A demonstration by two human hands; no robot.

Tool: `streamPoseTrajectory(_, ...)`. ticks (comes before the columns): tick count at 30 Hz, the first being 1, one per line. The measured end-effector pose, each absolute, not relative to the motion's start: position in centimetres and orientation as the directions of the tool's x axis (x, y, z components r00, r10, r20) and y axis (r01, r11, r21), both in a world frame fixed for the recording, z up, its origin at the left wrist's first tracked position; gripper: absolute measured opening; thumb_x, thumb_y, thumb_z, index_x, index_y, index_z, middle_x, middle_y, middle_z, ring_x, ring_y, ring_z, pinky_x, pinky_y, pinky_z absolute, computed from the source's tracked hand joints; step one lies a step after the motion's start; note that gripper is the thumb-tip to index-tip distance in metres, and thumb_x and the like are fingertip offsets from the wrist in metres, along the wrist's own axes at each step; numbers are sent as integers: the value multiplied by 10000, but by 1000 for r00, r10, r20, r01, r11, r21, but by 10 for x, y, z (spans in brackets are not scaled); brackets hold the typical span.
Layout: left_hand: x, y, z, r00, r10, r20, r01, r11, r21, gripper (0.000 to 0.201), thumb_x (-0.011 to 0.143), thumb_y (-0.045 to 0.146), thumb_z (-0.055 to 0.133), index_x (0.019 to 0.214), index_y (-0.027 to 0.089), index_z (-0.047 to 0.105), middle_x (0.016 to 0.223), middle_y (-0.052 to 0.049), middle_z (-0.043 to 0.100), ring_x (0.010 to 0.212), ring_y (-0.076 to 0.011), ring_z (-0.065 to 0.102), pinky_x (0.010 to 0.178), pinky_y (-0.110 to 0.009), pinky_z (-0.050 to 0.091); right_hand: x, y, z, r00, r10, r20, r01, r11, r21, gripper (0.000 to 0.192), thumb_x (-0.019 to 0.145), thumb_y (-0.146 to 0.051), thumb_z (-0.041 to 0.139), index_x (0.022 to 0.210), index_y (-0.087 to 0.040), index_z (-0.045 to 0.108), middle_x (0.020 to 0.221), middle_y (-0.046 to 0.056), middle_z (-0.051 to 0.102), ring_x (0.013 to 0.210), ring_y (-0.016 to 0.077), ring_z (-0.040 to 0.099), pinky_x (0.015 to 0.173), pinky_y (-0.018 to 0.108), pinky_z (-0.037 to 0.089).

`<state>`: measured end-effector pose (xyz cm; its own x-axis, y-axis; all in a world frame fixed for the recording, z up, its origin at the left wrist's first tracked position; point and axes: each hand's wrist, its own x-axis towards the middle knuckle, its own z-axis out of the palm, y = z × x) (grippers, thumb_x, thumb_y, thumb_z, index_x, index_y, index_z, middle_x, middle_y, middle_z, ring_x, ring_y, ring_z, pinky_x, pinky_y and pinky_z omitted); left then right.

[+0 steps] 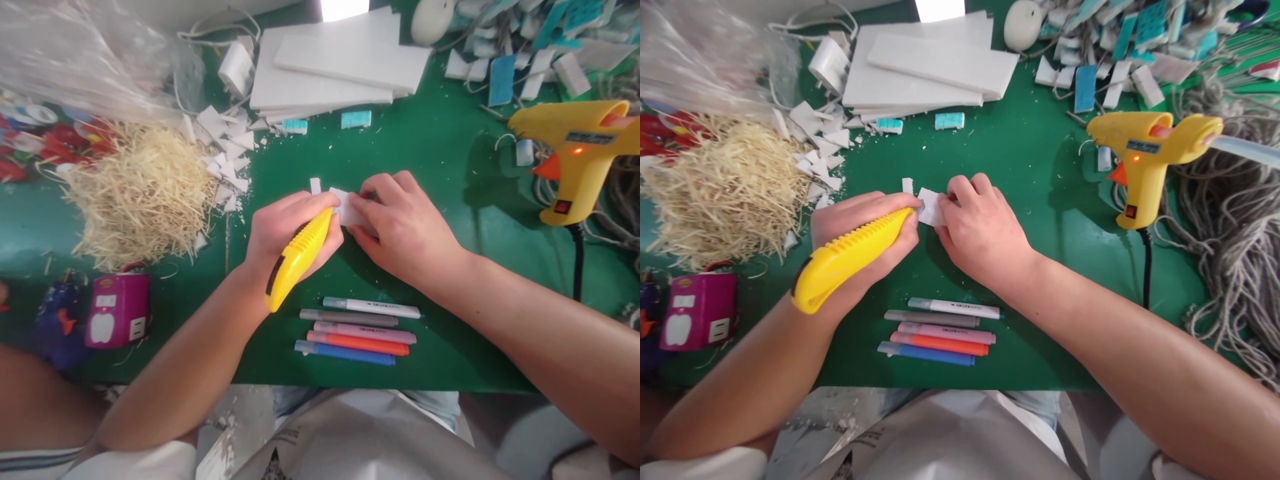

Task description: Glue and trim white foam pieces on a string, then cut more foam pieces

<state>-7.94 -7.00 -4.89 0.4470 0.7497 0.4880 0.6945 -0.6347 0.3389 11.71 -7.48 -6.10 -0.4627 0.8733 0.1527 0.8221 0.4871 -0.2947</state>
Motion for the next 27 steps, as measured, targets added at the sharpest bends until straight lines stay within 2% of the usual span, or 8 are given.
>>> streamPoseTrajectory(9, -79, -74, -45, 438, 761, 479, 693, -625, 359, 157, 935, 159, 605, 953, 155, 761, 785, -19, 739, 689, -128, 665, 710, -218, 539, 117, -76, -62, -460, 873, 164, 824, 488, -287, 318, 982, -220, 492, 1148, -121, 744, 1172, 201, 663, 1006, 324, 522, 808, 459, 481)
streamPoseTrajectory(14, -78, -76, -44, 439, 773, 458, 689, -617, 380, 142, 933, 152, 623, 969, 160, 760, 813, -23, 750, 700, -131, 671, 729, -228, 545, 116, -77, -61, -458, 876, 149, 830, 482, -280, 341, 979, -215, 480, 1158, -88, 741, 1186, 220, 667, 1005, 330, 517, 807, 462, 482)
streamPoseTrajectory(27, -81, -77, -42, 449, 760, 470, 670, -635, 385, 151, 921, 142, 614, 951, 163, 760, 805, -17, 756, 681, -128, 678, 701, -229, 551, 116, -76, -61, -463, 874, 146, 826, 485, -286, 332, 984, -218, 476, 1153, -97, 735, 1183, 221, 659, 1004, 328, 499, 811, 463, 477)
